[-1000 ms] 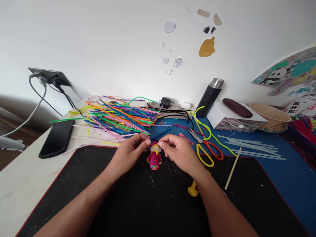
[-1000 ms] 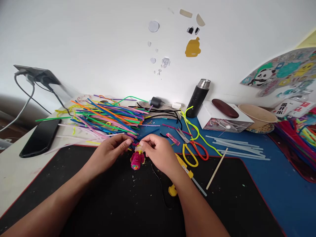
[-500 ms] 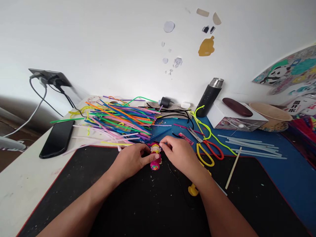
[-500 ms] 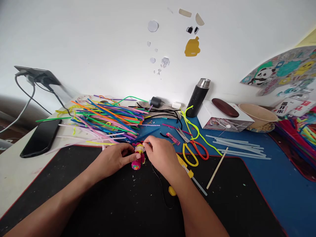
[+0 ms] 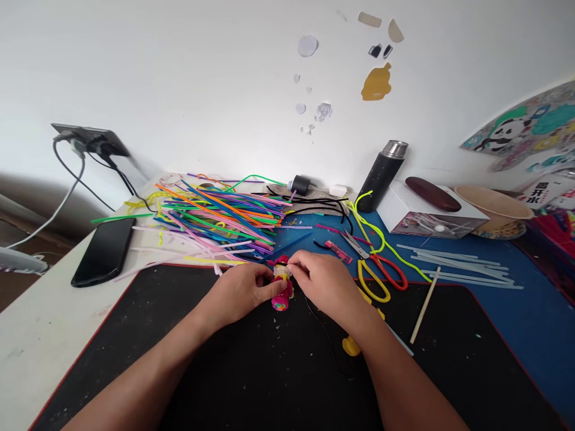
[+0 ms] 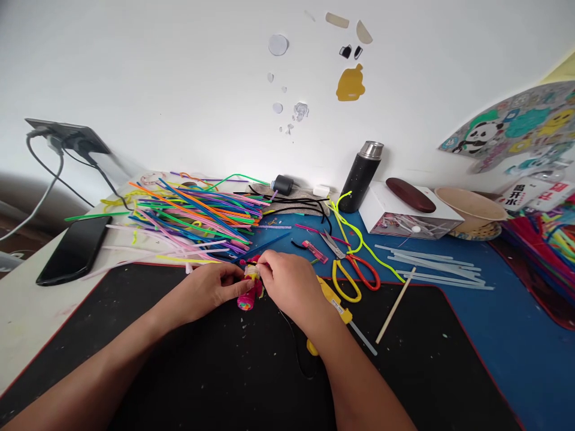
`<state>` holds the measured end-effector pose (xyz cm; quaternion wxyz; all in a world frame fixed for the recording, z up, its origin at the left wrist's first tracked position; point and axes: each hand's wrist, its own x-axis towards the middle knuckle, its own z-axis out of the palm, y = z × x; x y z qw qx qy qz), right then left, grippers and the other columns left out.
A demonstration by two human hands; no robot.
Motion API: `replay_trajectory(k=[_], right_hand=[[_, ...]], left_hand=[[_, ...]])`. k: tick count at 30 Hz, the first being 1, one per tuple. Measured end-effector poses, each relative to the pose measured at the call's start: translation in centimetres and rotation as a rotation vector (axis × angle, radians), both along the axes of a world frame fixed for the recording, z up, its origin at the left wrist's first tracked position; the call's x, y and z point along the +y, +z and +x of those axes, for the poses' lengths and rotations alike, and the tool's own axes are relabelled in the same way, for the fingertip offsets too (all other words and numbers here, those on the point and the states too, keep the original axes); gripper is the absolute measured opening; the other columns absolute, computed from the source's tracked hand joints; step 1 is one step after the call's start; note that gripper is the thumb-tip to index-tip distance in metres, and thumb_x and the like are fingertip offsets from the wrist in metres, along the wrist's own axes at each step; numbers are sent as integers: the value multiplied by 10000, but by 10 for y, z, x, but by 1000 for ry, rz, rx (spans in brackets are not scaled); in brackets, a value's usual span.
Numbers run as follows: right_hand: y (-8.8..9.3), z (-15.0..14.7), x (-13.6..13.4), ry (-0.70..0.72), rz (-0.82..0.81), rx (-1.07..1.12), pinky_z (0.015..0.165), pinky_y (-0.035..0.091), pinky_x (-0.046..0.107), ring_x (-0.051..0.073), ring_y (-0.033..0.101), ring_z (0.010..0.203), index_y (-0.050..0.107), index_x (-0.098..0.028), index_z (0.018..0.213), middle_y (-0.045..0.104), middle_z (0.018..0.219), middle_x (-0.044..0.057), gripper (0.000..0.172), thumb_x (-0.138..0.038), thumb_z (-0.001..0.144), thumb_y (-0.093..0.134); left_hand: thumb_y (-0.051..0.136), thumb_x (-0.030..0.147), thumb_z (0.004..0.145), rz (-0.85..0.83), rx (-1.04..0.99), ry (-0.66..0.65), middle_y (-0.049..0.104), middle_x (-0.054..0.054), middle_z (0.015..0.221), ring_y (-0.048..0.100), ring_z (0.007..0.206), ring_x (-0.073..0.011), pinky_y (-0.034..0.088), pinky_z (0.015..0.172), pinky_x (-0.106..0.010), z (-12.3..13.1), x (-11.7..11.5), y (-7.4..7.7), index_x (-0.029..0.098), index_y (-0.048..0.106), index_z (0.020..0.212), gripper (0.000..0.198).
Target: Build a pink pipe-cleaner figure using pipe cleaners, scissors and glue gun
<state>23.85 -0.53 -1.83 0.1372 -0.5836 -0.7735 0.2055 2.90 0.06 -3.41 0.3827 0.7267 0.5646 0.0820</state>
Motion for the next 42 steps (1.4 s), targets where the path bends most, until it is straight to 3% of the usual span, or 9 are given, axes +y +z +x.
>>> replay_trajectory(k=[16,26,42], right_hand=[[-5,1,-1,14,36,22,629,320,301,193,694,757,752,-244,977,799,857,6,116,-229,1047,661],[-5,2,-3,10,76,49,635,318,289,183,686,756,708,-238,954,790,871,-3,104,-217,1044,660],[-3,0,-5,-27,156,129,674,400,294,195,736,784,726,-259,1013,823,923,2,99,-225,1042,637]], left_hand=[[675,682,838,-31,-154,80,537,27,639,432,585,-164,256,546,-301,1,-2,-2,216,712,764,474],[704,652,828,-70,-240,112,490,54,661,410,618,-155,282,562,-286,-2,-1,-5,197,721,878,459],[740,653,791,-119,-366,165,667,6,766,561,690,-185,388,630,-284,-3,2,-5,182,718,956,500]])
